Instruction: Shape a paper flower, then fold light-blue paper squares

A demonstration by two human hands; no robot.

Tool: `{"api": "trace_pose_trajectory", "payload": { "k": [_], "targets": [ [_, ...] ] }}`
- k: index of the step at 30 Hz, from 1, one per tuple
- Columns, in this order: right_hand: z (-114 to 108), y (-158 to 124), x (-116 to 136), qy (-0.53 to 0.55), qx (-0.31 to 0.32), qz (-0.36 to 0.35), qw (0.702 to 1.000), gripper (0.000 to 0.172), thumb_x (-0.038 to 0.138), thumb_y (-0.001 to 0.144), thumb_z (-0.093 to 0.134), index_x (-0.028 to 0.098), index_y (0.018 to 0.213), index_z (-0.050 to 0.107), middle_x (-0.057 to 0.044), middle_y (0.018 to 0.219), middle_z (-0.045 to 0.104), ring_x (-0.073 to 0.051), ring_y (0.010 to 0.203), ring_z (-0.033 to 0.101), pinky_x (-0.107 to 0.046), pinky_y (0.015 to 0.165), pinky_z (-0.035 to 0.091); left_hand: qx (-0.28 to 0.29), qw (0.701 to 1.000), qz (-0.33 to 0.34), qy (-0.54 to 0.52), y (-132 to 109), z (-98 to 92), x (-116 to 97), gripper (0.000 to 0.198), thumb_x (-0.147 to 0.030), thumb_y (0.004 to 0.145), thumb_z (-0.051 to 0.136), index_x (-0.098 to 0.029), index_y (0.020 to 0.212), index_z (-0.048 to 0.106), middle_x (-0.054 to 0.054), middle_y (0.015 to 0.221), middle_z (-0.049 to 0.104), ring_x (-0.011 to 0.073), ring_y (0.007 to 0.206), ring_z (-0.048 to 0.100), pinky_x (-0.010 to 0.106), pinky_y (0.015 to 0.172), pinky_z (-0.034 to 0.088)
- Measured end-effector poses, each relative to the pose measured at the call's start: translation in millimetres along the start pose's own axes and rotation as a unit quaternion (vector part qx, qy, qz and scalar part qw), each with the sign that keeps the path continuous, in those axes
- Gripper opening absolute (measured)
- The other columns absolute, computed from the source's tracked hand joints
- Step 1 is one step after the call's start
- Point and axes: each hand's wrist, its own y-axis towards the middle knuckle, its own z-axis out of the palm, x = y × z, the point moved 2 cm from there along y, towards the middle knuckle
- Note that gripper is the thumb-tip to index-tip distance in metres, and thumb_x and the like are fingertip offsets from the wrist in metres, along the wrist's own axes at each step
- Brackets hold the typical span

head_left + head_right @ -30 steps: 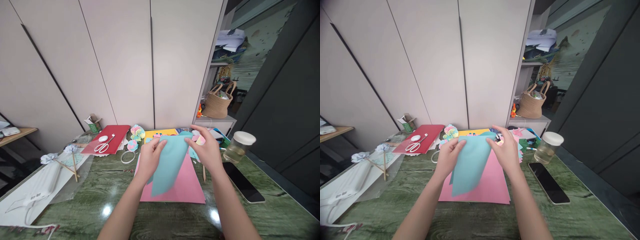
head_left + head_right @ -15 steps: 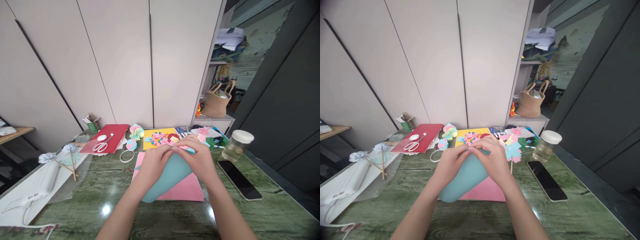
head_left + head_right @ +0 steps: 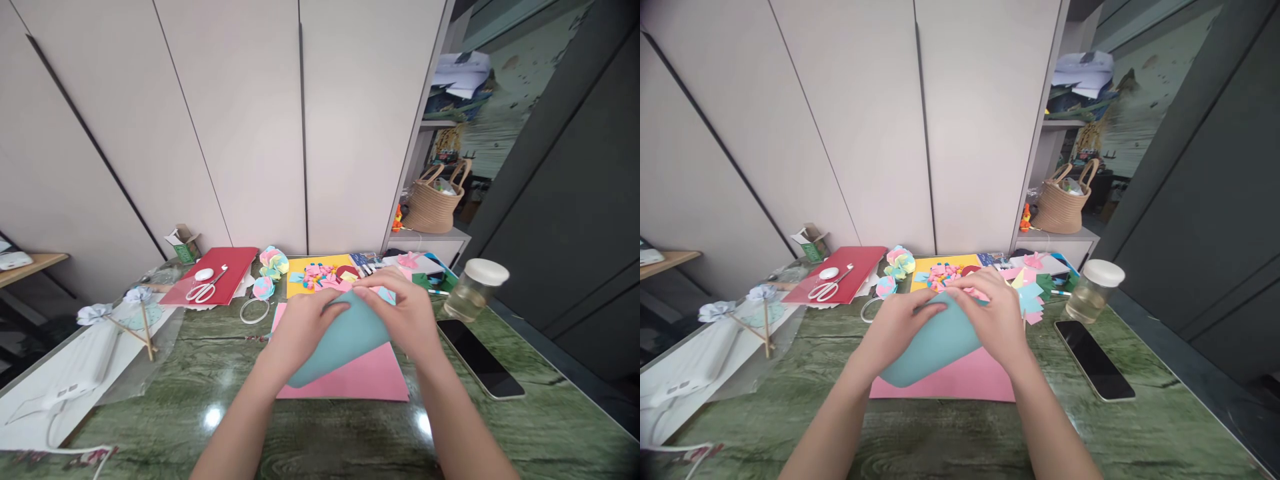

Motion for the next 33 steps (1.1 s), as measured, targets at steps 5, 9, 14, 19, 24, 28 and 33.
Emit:
{"api": "trace_pose_trajectory", "payload": {
  "k": [5,9,14,19,24,28,33],
  "targets": [
    [-28,5,-25,0.064,-0.145,0.092,0.983,0.013,0.034,0.071,0.063,0.021,0.075,0.066,-0.002,0.077,0.066,-0.018,0.075,0.059,-0.032,0.067,0.044,-0.026,0.999,-0.019,-0.018,-5,-28.9,20,0.012,-0.030,0.075,0.057,-0.025,0.083,0.066,-0.001,0.084,0.068,0.0173,0.073,0.060,0.024,0.061,0.041],
    [-43,7,-38,0.112,-0.215,0.117,0.963,0.015,0.033,0.068,0.066,0.022,0.077,0.067,-0.002,0.076,0.066,-0.017,0.071,0.059,-0.029,0.062,0.044,-0.097,0.993,-0.050,-0.038,-12,-50.5,28,0.015,-0.034,0.070,0.063,-0.025,0.082,0.067,0.001,0.086,0.068,0.0176,0.076,0.060,0.025,0.062,0.045],
    [-51,7,-40,0.103,-0.267,0.118,0.951,0.016,0.033,0.065,0.068,0.022,0.077,0.068,-0.001,0.072,0.066,-0.014,0.063,0.057,-0.026,0.053,0.043,-0.169,0.979,-0.066,-0.088,-19,-62.5,25,0.020,-0.032,0.067,0.067,-0.022,0.084,0.066,0.000,0.074,0.065,0.0105,0.057,0.053,0.021,0.050,0.042],
    [-55,6,-36,0.102,-0.260,0.108,0.954,0.024,0.030,0.066,0.068,0.024,0.090,0.067,0.000,0.069,0.064,-0.011,0.056,0.054,-0.023,0.045,0.040,-0.195,0.970,-0.053,-0.138,-22,-63.9,21,0.018,-0.029,0.067,0.068,-0.020,0.083,0.066,-0.001,0.066,0.062,0.0084,0.051,0.047,0.020,0.045,0.039],
    [-61,3,-36,0.087,-0.236,0.123,0.960,0.023,0.031,0.065,0.070,0.024,0.087,0.067,-0.001,0.070,0.065,-0.013,0.060,0.057,-0.022,0.044,0.041,-0.220,0.966,-0.050,-0.128,-23,-64.1,17,0.016,-0.027,0.065,0.069,-0.021,0.080,0.067,0.000,0.071,0.065,0.0087,0.056,0.050,0.019,0.048,0.041],
    [-68,3,-39,0.053,-0.183,0.121,0.974,0.019,0.031,0.063,0.071,0.024,0.080,0.067,-0.001,0.075,0.066,-0.014,0.064,0.059,-0.023,0.048,0.045,-0.216,0.967,-0.062,-0.120,-23,-64.5,15,0.016,-0.027,0.065,0.069,-0.021,0.080,0.067,0.000,0.069,0.064,0.0080,0.053,0.048,0.019,0.046,0.040],
    [-73,5,-45,0.038,-0.120,0.109,0.986,0.014,0.032,0.066,0.069,0.025,0.077,0.066,0.000,0.077,0.066,-0.014,0.068,0.059,-0.026,0.057,0.048,-0.209,0.969,-0.071,-0.108,-23,-63.8,16,0.018,-0.028,0.064,0.069,-0.021,0.081,0.068,-0.001,0.062,0.060,0.0080,0.051,0.047,0.019,0.045,0.039]
  ]
}}
